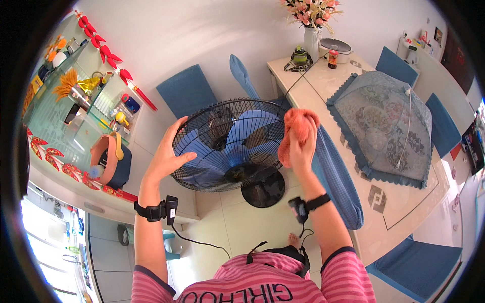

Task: The person wipes down a kitchen counter with a cloth, picks up a bowl of rice and carries it to a dining table, covers food with a mesh tent, and then wipes the front grille and base of a standing fan with the cloth.

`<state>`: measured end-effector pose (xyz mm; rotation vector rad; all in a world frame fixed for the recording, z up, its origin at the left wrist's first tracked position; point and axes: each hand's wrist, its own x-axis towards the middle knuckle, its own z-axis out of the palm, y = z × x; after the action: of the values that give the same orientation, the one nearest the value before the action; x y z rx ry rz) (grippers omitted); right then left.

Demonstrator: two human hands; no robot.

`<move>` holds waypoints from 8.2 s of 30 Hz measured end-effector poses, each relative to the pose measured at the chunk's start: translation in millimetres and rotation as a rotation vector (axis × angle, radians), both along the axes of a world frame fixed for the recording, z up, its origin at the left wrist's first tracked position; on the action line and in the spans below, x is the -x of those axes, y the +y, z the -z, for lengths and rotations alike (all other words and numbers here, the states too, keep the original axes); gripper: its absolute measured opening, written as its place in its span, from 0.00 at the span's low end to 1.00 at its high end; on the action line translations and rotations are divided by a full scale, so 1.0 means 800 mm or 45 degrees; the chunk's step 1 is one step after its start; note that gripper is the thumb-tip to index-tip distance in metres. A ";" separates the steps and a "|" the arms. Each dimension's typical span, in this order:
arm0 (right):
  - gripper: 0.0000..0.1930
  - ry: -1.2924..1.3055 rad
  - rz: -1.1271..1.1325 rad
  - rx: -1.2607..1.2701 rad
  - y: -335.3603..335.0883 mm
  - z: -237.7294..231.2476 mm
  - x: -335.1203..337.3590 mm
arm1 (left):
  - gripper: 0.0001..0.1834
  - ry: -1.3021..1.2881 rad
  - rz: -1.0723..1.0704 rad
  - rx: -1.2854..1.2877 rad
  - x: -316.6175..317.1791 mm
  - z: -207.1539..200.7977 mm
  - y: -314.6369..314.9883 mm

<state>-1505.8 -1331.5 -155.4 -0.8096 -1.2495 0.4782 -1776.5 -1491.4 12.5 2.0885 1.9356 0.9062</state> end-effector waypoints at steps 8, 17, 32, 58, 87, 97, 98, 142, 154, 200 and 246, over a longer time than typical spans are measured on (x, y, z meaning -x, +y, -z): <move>0.23 0.316 -0.474 0.329 -0.001 0.039 0.011 | 0.46 -0.009 0.000 -0.061 -0.003 0.002 0.003; 0.22 -0.342 -0.281 0.042 -0.126 0.092 0.069 | 0.46 -0.051 -0.018 -0.058 -0.013 0.002 0.008; 0.19 0.475 -0.624 0.517 -0.001 0.040 -0.006 | 0.45 -0.058 -0.037 -0.075 -0.006 0.004 0.002; 0.22 1.027 -0.794 1.077 0.000 0.156 0.013 | 0.43 -0.019 -0.018 -0.126 -0.001 0.011 -0.007; 0.22 1.290 -1.035 1.463 -0.027 0.216 0.031 | 0.54 -0.469 -0.280 -0.093 0.054 0.133 -0.067; 0.22 1.116 -1.334 1.422 -0.114 0.060 0.039 | 0.53 -0.602 -0.207 -0.105 0.059 0.143 -0.067; 0.22 1.110 -1.326 1.418 -0.114 0.061 0.035 | 0.52 -0.606 -0.194 -0.099 0.059 0.143 -0.065; 0.19 0.916 -1.237 1.670 -0.096 0.200 0.014 | 0.49 -0.668 -0.153 -0.034 0.050 0.135 -0.064; 0.22 1.278 -1.102 1.678 -0.066 0.273 0.083 | 0.49 -0.616 -0.182 -0.017 0.055 0.135 -0.065; 0.20 1.276 -1.413 1.810 -0.127 0.058 0.046 | 0.48 -0.661 -0.069 -0.076 0.065 0.145 -0.064; 0.14 1.200 -1.340 2.054 -0.159 0.128 0.165 | 0.48 -0.536 -0.010 -0.083 0.061 0.143 -0.070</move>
<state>-1637.9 -1458.4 -257.9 -0.8766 -0.0285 2.5451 -1825.6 -1547.6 -102.3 1.7401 1.7131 1.3017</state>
